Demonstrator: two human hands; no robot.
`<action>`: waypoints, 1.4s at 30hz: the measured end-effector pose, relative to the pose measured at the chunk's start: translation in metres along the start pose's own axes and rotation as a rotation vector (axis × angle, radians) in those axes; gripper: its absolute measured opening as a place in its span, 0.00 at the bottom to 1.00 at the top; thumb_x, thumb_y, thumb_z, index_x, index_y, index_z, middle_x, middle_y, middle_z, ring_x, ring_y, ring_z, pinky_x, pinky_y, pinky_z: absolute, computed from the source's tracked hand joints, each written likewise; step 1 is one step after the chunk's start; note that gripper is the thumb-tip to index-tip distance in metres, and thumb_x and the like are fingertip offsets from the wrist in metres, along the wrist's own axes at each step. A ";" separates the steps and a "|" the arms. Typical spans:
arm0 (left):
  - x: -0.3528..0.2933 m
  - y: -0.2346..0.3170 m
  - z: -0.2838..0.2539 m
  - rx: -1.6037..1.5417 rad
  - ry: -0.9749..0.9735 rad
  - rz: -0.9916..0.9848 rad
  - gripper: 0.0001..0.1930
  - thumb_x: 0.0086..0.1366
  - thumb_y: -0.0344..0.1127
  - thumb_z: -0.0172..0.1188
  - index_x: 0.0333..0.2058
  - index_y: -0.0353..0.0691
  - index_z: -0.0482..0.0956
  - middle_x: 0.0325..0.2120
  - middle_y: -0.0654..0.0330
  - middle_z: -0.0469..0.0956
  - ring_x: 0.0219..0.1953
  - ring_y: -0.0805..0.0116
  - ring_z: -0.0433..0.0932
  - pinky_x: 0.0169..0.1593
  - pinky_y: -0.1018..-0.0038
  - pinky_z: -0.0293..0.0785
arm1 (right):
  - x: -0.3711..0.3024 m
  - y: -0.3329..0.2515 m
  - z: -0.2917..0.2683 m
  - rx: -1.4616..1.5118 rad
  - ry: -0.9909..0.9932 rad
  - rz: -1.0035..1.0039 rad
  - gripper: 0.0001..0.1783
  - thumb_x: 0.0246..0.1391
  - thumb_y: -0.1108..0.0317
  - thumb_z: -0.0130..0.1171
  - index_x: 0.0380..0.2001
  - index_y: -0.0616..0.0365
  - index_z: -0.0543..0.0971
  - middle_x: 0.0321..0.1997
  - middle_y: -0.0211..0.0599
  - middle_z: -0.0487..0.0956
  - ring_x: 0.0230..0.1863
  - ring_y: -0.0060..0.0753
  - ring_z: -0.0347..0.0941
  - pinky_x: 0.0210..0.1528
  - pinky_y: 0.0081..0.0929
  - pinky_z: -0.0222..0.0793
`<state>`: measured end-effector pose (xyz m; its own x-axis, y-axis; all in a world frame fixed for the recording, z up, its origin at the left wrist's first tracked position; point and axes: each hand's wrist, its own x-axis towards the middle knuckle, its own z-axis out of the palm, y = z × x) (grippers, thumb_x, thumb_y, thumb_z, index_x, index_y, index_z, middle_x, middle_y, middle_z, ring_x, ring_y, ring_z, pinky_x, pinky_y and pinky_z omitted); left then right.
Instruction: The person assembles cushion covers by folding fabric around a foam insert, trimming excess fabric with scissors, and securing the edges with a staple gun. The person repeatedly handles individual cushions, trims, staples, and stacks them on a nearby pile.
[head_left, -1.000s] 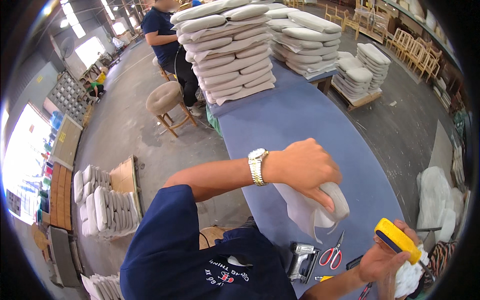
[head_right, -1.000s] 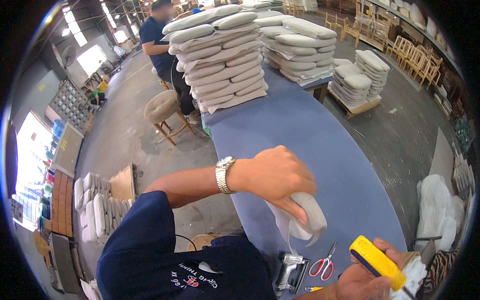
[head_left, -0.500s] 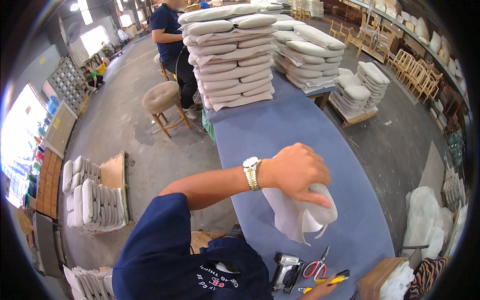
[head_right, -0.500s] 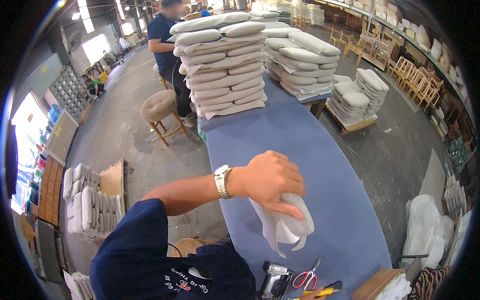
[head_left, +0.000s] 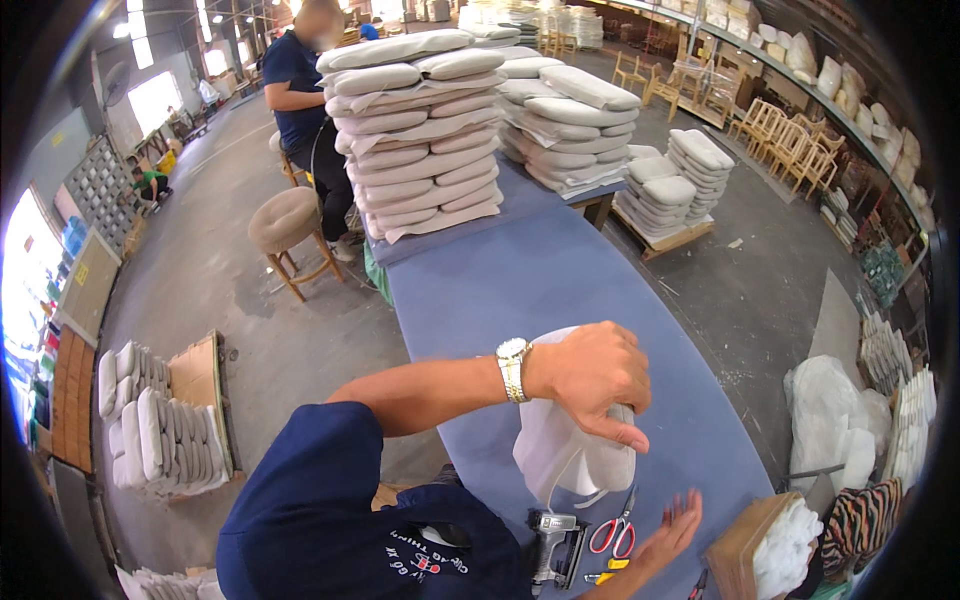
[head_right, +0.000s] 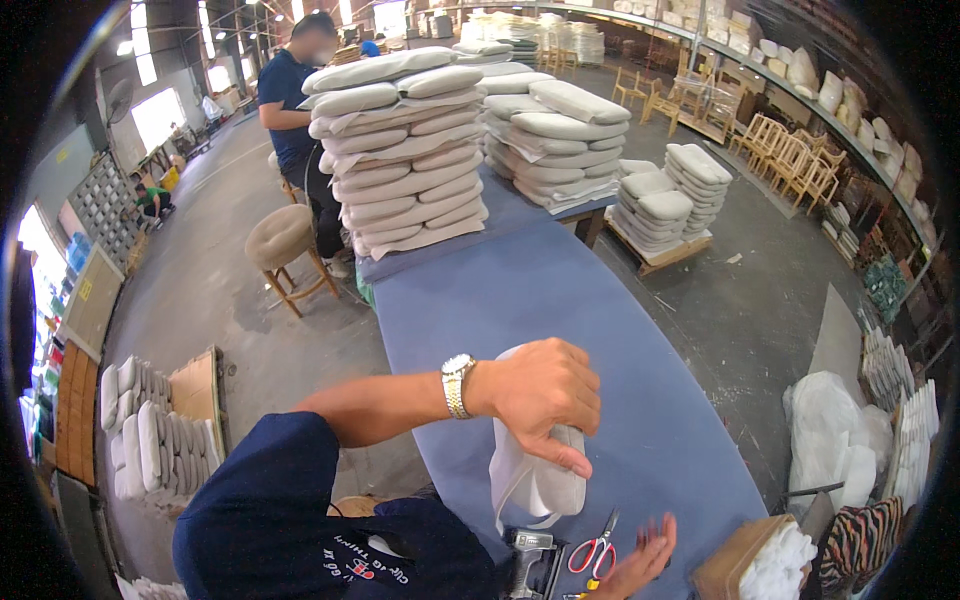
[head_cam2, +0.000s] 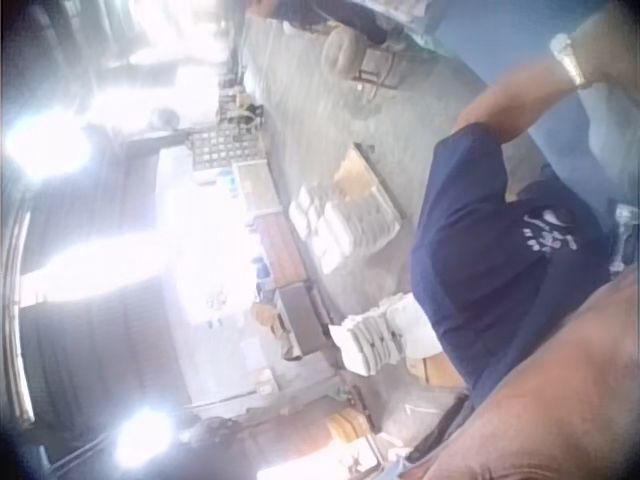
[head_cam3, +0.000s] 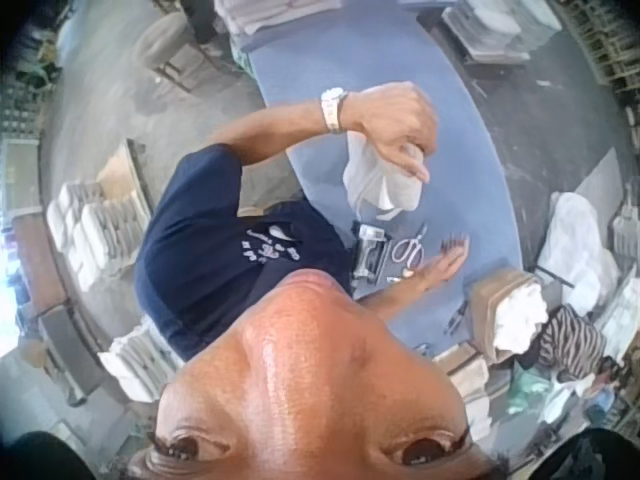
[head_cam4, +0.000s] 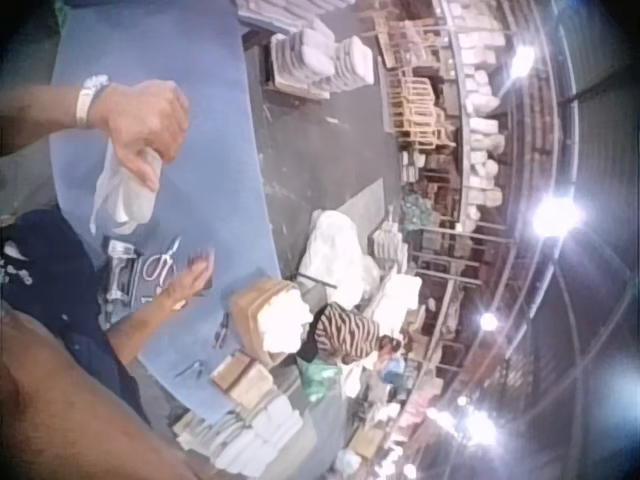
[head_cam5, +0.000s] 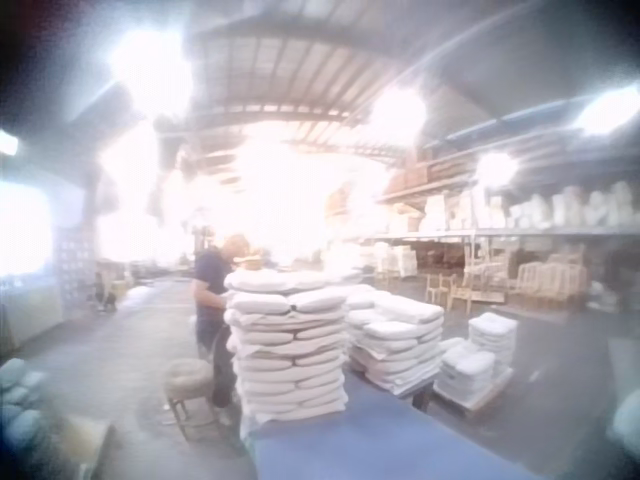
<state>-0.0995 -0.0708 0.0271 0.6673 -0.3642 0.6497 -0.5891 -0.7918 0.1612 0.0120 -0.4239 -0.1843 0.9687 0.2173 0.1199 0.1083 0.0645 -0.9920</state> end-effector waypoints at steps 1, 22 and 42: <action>0.005 0.003 0.005 -0.030 -0.005 0.010 0.22 0.61 0.58 0.69 0.21 0.47 0.82 0.18 0.67 0.77 0.23 0.62 0.75 0.28 0.65 0.66 | 0.001 -0.043 0.037 0.148 -0.136 -0.116 0.39 0.74 0.42 0.46 0.71 0.67 0.64 0.75 0.49 0.66 0.69 0.46 0.67 0.68 0.41 0.62; -0.074 -0.039 0.105 -0.923 0.530 -0.801 0.34 0.82 0.57 0.34 0.78 0.47 0.45 0.75 0.53 0.56 0.73 0.59 0.62 0.74 0.63 0.61 | 0.009 -0.104 0.221 0.070 -0.541 -0.399 0.69 0.48 0.59 0.77 0.79 0.65 0.38 0.82 0.62 0.48 0.81 0.59 0.48 0.79 0.45 0.50; -0.239 -0.044 0.185 -0.601 0.419 -1.208 0.32 0.81 0.55 0.41 0.76 0.46 0.56 0.75 0.46 0.58 0.76 0.47 0.57 0.75 0.59 0.56 | -0.005 -0.059 0.140 -0.170 -0.282 0.143 0.57 0.44 0.66 0.69 0.77 0.63 0.54 0.74 0.48 0.65 0.72 0.46 0.65 0.73 0.44 0.60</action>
<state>-0.1484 -0.0395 -0.2728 0.7733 0.6329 0.0378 0.0672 -0.1411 0.9877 -0.0303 -0.2921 -0.1208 0.8798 0.4739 -0.0378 0.0348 -0.1434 -0.9891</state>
